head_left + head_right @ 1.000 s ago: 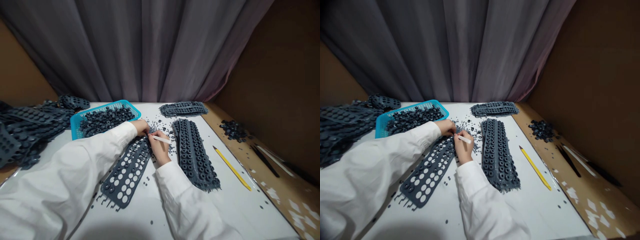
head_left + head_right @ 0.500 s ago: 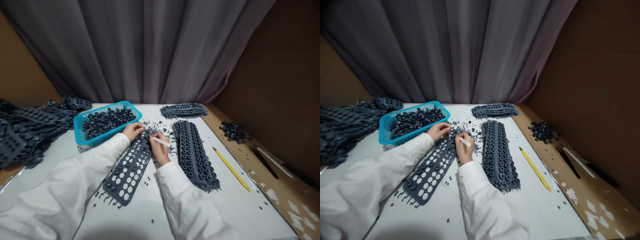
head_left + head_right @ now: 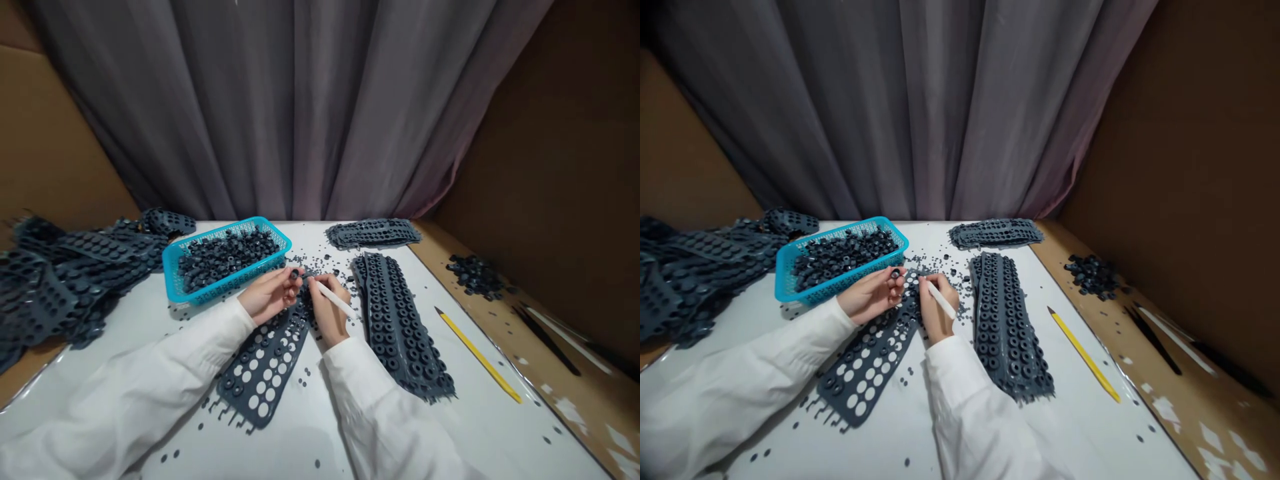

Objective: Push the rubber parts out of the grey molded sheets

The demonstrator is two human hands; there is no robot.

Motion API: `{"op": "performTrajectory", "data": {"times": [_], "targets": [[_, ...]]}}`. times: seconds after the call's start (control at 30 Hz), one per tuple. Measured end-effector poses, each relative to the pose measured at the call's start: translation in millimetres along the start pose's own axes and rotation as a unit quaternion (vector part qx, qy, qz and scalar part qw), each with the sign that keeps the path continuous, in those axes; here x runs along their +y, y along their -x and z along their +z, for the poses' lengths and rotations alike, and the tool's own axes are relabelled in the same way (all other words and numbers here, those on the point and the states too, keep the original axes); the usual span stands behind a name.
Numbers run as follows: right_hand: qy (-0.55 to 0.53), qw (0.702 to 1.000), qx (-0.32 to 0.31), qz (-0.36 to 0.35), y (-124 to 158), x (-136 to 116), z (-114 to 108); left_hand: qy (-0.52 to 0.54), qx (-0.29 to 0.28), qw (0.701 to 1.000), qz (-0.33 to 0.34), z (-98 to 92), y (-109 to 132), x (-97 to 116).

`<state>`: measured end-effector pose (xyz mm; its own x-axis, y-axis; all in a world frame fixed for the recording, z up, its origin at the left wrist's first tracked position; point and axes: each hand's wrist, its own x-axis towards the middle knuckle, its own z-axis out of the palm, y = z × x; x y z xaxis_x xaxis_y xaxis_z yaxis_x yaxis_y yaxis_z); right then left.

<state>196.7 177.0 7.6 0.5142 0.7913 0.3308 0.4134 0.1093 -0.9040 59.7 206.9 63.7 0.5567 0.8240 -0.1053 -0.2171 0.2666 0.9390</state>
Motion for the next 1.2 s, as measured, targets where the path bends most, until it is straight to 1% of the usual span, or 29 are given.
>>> {"op": "performTrajectory", "data": {"times": [0.13, 0.23, 0.33, 0.4, 0.43, 0.47, 0.53, 0.57, 0.6, 0.63, 0.73, 0.9, 1.0, 1.13, 1.2], "targets": [[-0.028, 1.0, 0.002, 0.001, 0.4, 1.2, 0.0, 0.088, -0.02, 0.995, -0.032, 4.9, 12.6, 4.6], [-0.035, 0.999, -0.003, 0.007, 0.3, 0.9, -0.2, 0.085, -0.018, 0.996, -0.027, 5.5, 16.9, 4.7], [-0.036, 0.999, 0.001, 0.009, -0.5, -1.0, -2.1, 0.03, -0.016, 0.999, -0.002, 1.2, 16.2, 2.7], [-0.038, 0.999, 0.01, 0.007, -1.8, -2.9, -4.6, -0.071, -0.011, 0.997, 0.035, -6.1, 12.8, 0.4], [-0.039, 0.999, 0.019, 0.008, -2.7, -3.9, -6.2, -0.155, -0.006, 0.986, 0.058, -11.0, 10.5, -1.2], [-0.04, 0.999, 0.029, 0.013, -3.7, -4.6, -7.8, -0.251, 0.002, 0.965, 0.081, -16.5, 8.2, -3.0], [-0.039, 0.998, 0.049, 0.029, -5.7, -4.9, -10.5, -0.421, 0.021, 0.899, 0.116, -28.3, 4.3, -7.4], [-0.037, 0.997, 0.056, 0.036, -6.6, -4.3, -11.3, -0.472, 0.029, 0.872, 0.125, -34.0, 3.0, -9.9], [-0.035, 0.997, 0.06, 0.039, -7.4, -3.2, -11.8, -0.502, 0.036, 0.854, 0.13, -39.2, 2.2, -12.6], [-0.033, 0.997, 0.06, 0.039, -8.1, -1.5, -11.8, -0.515, 0.039, 0.846, 0.132, -43.8, 1.8, -15.4], [-0.042, 0.997, 0.058, 0.03, -9.8, 4.9, -9.7, -0.533, 0.028, 0.834, 0.139, -52.8, 2.0, -23.8], [-0.041, 0.998, 0.049, 0.023, -9.8, 7.7, -6.9, -0.542, 0.016, 0.826, 0.151, -56.8, 0.0, -35.1], [-0.021, 1.0, 0.02, 0.003, -7.1, 3.2, -7.5, -0.531, 0.023, 0.832, 0.157, -56.9, -2.0, -39.6], [-0.007, 0.999, -0.015, -0.036, -1.4, -1.0, -6.8, -0.5, 0.045, 0.85, 0.16, -57.4, -1.6, -43.1], [0.016, 0.997, -0.05, -0.06, 1.6, -0.9, -5.5, -0.484, 0.058, 0.857, 0.164, -57.5, -0.8, -43.9]]}}
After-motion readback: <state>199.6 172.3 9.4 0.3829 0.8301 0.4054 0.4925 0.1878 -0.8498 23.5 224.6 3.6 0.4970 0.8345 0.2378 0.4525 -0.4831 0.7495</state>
